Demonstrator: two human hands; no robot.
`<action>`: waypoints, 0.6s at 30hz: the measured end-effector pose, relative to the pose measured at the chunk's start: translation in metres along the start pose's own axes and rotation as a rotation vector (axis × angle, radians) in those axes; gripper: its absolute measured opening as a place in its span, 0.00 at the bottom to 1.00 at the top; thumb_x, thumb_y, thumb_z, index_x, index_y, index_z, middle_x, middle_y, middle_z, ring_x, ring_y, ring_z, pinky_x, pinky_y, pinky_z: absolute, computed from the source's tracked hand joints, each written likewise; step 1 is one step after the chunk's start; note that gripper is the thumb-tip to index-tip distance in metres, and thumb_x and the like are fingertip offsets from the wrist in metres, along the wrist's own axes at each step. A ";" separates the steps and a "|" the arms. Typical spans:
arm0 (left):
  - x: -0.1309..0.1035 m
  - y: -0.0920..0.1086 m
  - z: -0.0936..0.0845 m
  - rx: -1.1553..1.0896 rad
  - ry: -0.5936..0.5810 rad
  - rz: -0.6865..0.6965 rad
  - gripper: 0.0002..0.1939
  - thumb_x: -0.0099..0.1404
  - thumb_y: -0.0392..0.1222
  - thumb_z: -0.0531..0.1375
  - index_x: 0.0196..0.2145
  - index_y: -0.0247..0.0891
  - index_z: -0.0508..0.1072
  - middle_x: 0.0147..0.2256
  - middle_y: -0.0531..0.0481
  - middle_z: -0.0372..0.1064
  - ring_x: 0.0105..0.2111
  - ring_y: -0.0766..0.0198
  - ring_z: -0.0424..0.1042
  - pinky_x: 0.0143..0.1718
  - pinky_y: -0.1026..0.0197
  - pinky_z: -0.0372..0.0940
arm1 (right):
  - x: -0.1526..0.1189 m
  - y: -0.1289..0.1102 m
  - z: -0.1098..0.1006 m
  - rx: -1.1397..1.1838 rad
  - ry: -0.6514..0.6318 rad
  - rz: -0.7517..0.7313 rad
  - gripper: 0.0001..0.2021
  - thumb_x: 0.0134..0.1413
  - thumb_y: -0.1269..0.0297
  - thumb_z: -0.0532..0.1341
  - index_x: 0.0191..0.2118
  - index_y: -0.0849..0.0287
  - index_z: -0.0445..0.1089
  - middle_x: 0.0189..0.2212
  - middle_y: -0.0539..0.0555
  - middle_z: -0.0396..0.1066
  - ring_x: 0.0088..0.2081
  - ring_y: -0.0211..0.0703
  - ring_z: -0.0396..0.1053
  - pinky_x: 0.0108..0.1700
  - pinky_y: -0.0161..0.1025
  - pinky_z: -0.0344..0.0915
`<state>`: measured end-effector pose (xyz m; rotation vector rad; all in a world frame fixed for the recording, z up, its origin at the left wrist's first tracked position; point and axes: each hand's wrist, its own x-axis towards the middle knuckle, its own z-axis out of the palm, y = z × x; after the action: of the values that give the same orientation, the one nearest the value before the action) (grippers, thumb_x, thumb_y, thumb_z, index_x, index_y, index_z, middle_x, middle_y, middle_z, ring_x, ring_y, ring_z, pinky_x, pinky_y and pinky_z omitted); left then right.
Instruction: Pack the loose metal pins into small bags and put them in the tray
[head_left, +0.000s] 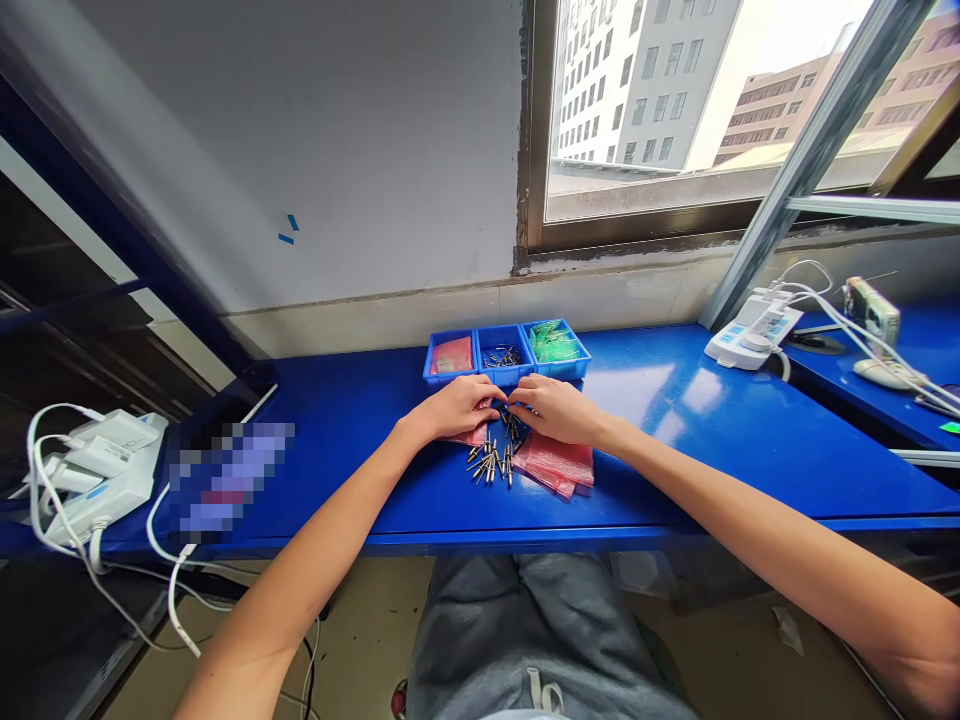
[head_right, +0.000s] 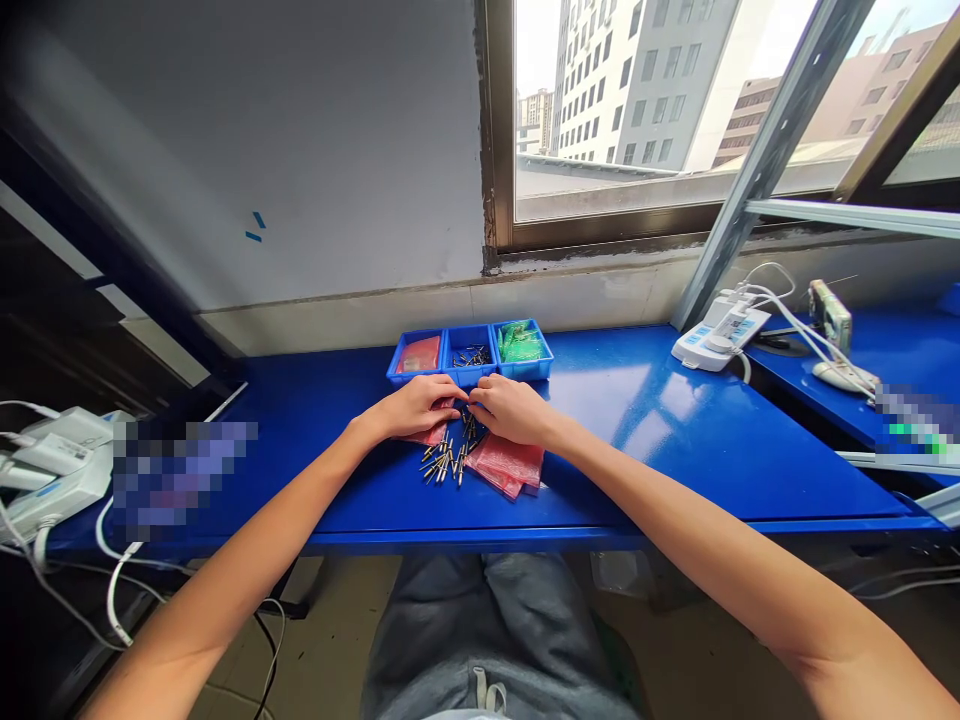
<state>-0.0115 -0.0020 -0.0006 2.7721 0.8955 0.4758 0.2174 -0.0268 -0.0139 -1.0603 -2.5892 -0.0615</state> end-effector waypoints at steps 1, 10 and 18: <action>0.000 0.000 0.000 -0.010 -0.004 -0.012 0.13 0.67 0.37 0.64 0.49 0.36 0.78 0.41 0.44 0.74 0.41 0.59 0.74 0.46 0.60 0.68 | 0.000 0.000 0.000 0.001 -0.004 0.001 0.12 0.69 0.66 0.55 0.44 0.61 0.77 0.40 0.60 0.75 0.43 0.47 0.71 0.37 0.38 0.63; 0.000 0.005 -0.005 -0.111 0.020 -0.054 0.13 0.64 0.30 0.61 0.45 0.37 0.79 0.39 0.47 0.74 0.37 0.62 0.74 0.42 0.62 0.68 | 0.000 -0.001 -0.003 0.016 -0.028 0.015 0.14 0.71 0.63 0.54 0.46 0.61 0.77 0.42 0.59 0.76 0.44 0.48 0.72 0.37 0.38 0.63; 0.000 0.009 -0.009 -0.200 0.091 -0.066 0.13 0.54 0.26 0.59 0.37 0.36 0.75 0.36 0.51 0.74 0.35 0.64 0.74 0.38 0.64 0.70 | 0.001 -0.001 -0.005 0.025 -0.028 0.027 0.14 0.70 0.63 0.55 0.45 0.60 0.78 0.42 0.60 0.76 0.44 0.49 0.72 0.37 0.40 0.64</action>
<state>-0.0102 -0.0087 0.0102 2.5507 0.9027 0.6469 0.2180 -0.0276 -0.0091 -1.0948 -2.5928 -0.0078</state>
